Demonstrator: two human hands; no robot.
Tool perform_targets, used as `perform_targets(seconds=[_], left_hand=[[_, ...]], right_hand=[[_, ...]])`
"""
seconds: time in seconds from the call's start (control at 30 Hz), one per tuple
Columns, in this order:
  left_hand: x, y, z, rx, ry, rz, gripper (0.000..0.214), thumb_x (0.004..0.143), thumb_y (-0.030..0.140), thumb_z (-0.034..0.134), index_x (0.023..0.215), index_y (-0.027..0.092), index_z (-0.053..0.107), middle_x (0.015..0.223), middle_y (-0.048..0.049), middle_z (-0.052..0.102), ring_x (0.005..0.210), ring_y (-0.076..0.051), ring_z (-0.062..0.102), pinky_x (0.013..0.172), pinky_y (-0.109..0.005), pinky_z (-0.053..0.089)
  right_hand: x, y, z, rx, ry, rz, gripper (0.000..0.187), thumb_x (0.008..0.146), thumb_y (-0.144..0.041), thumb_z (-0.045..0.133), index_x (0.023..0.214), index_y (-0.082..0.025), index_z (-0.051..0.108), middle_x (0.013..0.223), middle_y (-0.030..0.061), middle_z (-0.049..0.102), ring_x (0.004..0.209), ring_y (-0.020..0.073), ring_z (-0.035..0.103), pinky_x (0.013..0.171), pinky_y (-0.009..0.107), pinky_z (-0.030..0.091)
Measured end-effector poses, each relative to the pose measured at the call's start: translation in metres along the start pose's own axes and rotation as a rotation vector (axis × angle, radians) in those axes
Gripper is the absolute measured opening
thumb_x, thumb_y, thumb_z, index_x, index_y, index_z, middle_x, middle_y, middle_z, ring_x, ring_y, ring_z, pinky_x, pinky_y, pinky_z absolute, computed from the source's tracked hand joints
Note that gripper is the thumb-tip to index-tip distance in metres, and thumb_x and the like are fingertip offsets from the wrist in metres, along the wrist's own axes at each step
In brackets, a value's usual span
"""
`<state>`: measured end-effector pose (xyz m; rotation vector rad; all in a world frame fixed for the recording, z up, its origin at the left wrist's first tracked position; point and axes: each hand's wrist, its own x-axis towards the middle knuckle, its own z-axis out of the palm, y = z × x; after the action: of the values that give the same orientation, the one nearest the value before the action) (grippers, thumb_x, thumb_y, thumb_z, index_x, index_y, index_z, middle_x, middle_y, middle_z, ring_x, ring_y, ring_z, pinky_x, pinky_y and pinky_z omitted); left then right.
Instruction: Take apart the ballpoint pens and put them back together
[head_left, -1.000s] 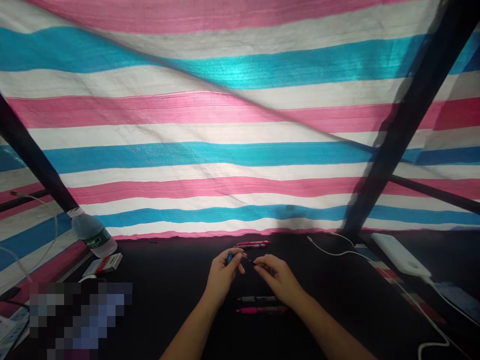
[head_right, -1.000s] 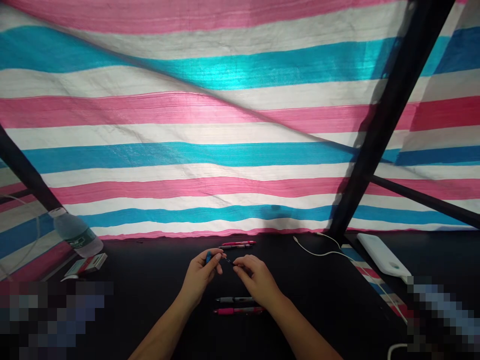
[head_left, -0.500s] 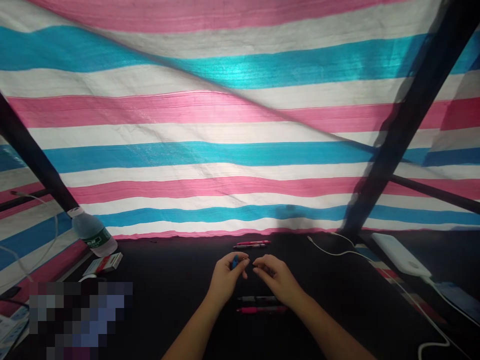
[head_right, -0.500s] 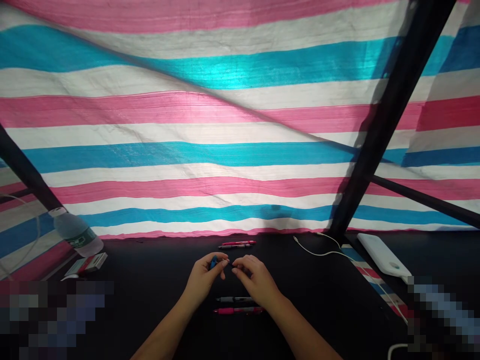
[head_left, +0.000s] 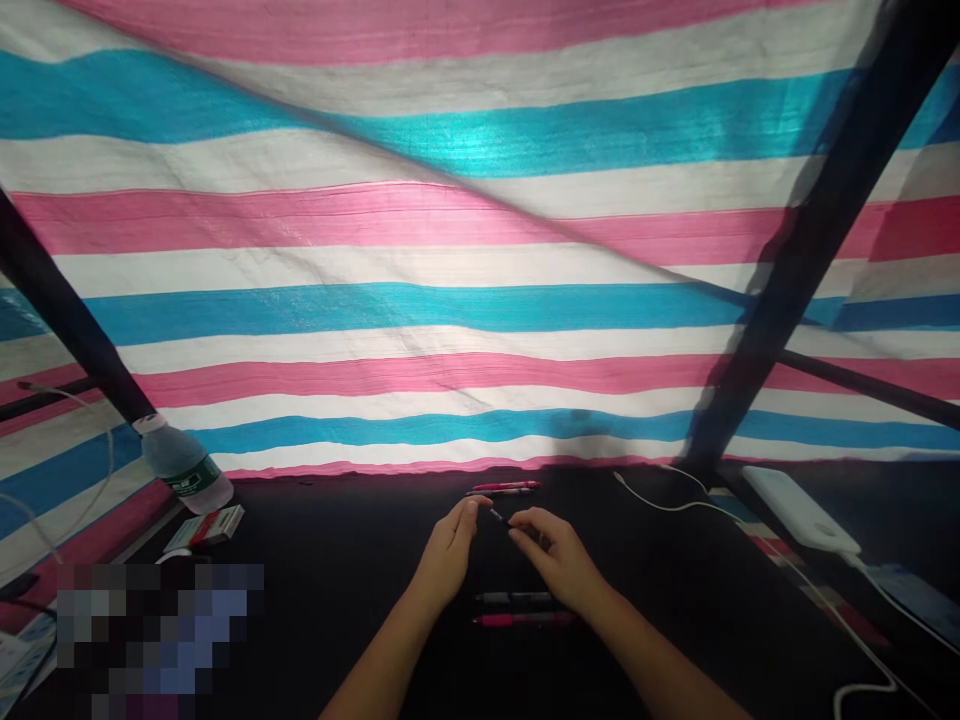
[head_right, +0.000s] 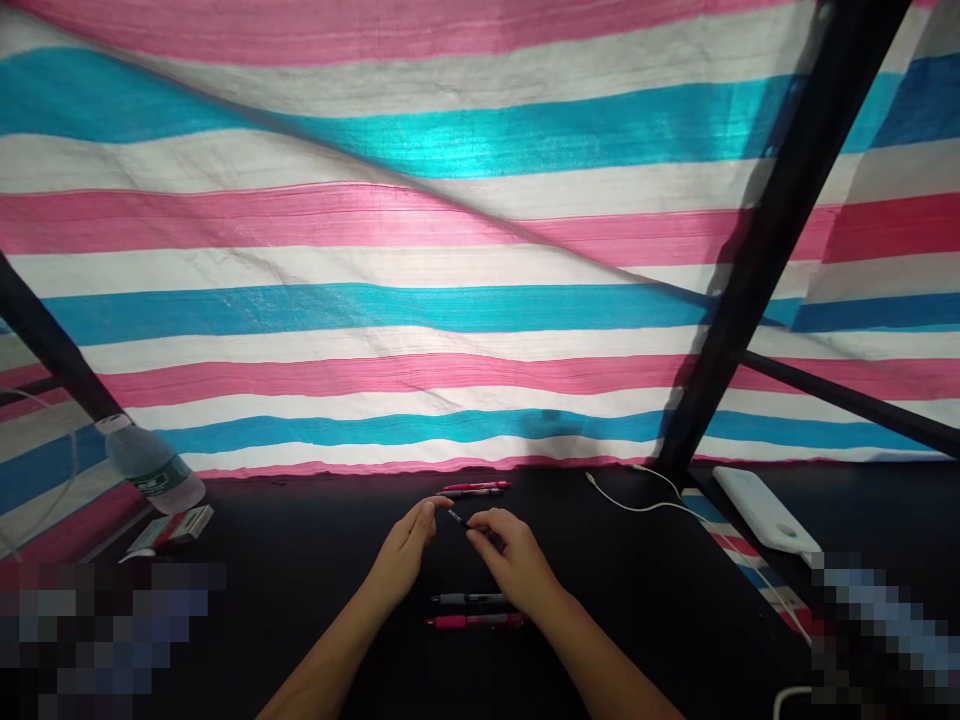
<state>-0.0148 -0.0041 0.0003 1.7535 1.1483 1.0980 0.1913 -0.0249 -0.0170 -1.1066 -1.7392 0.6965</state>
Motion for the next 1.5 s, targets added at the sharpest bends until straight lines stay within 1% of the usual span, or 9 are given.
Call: perform_targets(seconds=[0.2, 0.4, 0.5, 0.63, 0.87, 1.03, 1.3, 1.4, 1.5], left_hand=[[0.000, -0.002, 0.001, 0.025, -0.045, 0.085, 0.027, 0.100, 0.039, 0.051, 0.104, 0.020, 0.071, 0.085, -0.0027, 0.069, 0.073, -0.018, 0.062, 0.071, -0.029, 0.048], [0.001, -0.002, -0.001, 0.033, 0.025, 0.091, 0.019, 0.093, 0.037, 0.064, 0.099, 0.021, 0.073, 0.095, -0.0046, 0.075, 0.089, -0.023, 0.067, 0.083, -0.032, 0.050], [0.001, 0.001, -0.003, 0.058, 0.031, 0.109, 0.018, 0.092, 0.037, 0.065, 0.098, 0.022, 0.075, 0.099, -0.0054, 0.077, 0.095, -0.025, 0.068, 0.088, -0.035, 0.050], [0.001, 0.003, -0.005, 0.098, 0.022, 0.154, 0.016, 0.092, 0.034, 0.065, 0.096, 0.023, 0.077, 0.098, -0.0056, 0.077, 0.093, -0.024, 0.069, 0.085, -0.034, 0.052], [-0.001, 0.004, -0.009, 0.366, -0.054, 0.257, 0.014, 0.095, 0.030, 0.065, 0.100, 0.027, 0.077, 0.101, -0.0038, 0.076, 0.094, -0.024, 0.065, 0.086, -0.035, 0.047], [-0.001, 0.005, -0.008, 0.451, -0.129, 0.325, 0.015, 0.097, 0.028, 0.064, 0.101, 0.027, 0.077, 0.101, -0.0039, 0.077, 0.091, -0.023, 0.066, 0.084, -0.035, 0.044], [-0.008, 0.010, 0.002, 0.416, -0.222, 0.370, 0.018, 0.099, 0.029, 0.060, 0.104, 0.026, 0.077, 0.099, -0.0048, 0.079, 0.087, -0.021, 0.068, 0.081, -0.035, 0.045], [-0.009, 0.010, 0.002, 0.359, -0.168, 0.327, 0.020, 0.099, 0.032, 0.060, 0.104, 0.027, 0.077, 0.098, -0.0058, 0.078, 0.086, -0.022, 0.067, 0.080, -0.034, 0.047], [-0.007, 0.007, 0.001, 0.277, -0.088, 0.280, 0.018, 0.096, 0.034, 0.063, 0.104, 0.028, 0.078, 0.099, -0.0053, 0.077, 0.091, -0.023, 0.068, 0.083, -0.033, 0.049]], right_hand=[[0.000, -0.001, -0.001, -0.056, -0.029, -0.026, 0.014, 0.098, -0.032, 0.061, 0.099, -0.023, 0.072, 0.089, 0.0037, 0.069, 0.081, 0.0207, 0.063, 0.076, 0.033, 0.049], [0.001, -0.002, -0.003, -0.081, -0.027, -0.033, 0.014, 0.097, -0.030, 0.061, 0.098, -0.023, 0.072, 0.087, 0.0035, 0.068, 0.079, 0.0205, 0.062, 0.074, 0.033, 0.048], [0.001, -0.002, -0.004, -0.100, -0.030, -0.038, 0.014, 0.097, -0.031, 0.061, 0.098, -0.023, 0.073, 0.084, 0.0033, 0.067, 0.079, 0.0210, 0.062, 0.073, 0.033, 0.048], [0.001, -0.002, -0.005, -0.132, -0.041, -0.044, 0.015, 0.097, -0.032, 0.062, 0.097, -0.024, 0.074, 0.082, 0.0033, 0.065, 0.079, 0.0215, 0.061, 0.071, 0.033, 0.047], [0.001, -0.003, -0.008, -0.136, -0.067, -0.060, 0.014, 0.096, -0.030, 0.063, 0.095, -0.024, 0.076, 0.081, 0.0027, 0.063, 0.079, 0.0207, 0.060, 0.072, 0.032, 0.047], [0.001, -0.002, -0.007, -0.100, -0.100, -0.038, 0.016, 0.096, -0.032, 0.064, 0.096, -0.024, 0.078, 0.084, 0.0037, 0.065, 0.078, 0.0200, 0.061, 0.072, 0.032, 0.048], [0.001, 0.000, 0.002, 0.176, -0.095, 0.153, 0.023, 0.086, -0.043, 0.074, 0.083, -0.021, 0.070, 0.073, 0.0000, 0.067, 0.070, 0.0179, 0.060, 0.065, 0.029, 0.047], [0.002, -0.001, -0.001, 0.305, -0.066, 0.181, 0.032, 0.086, -0.052, 0.071, 0.090, -0.020, 0.069, 0.077, 0.0010, 0.066, 0.069, 0.0171, 0.058, 0.063, 0.028, 0.045], [0.003, -0.001, -0.006, 0.414, -0.052, 0.222, 0.040, 0.090, -0.058, 0.063, 0.098, -0.019, 0.070, 0.074, 0.0004, 0.060, 0.057, 0.0127, 0.047, 0.051, 0.025, 0.035]])
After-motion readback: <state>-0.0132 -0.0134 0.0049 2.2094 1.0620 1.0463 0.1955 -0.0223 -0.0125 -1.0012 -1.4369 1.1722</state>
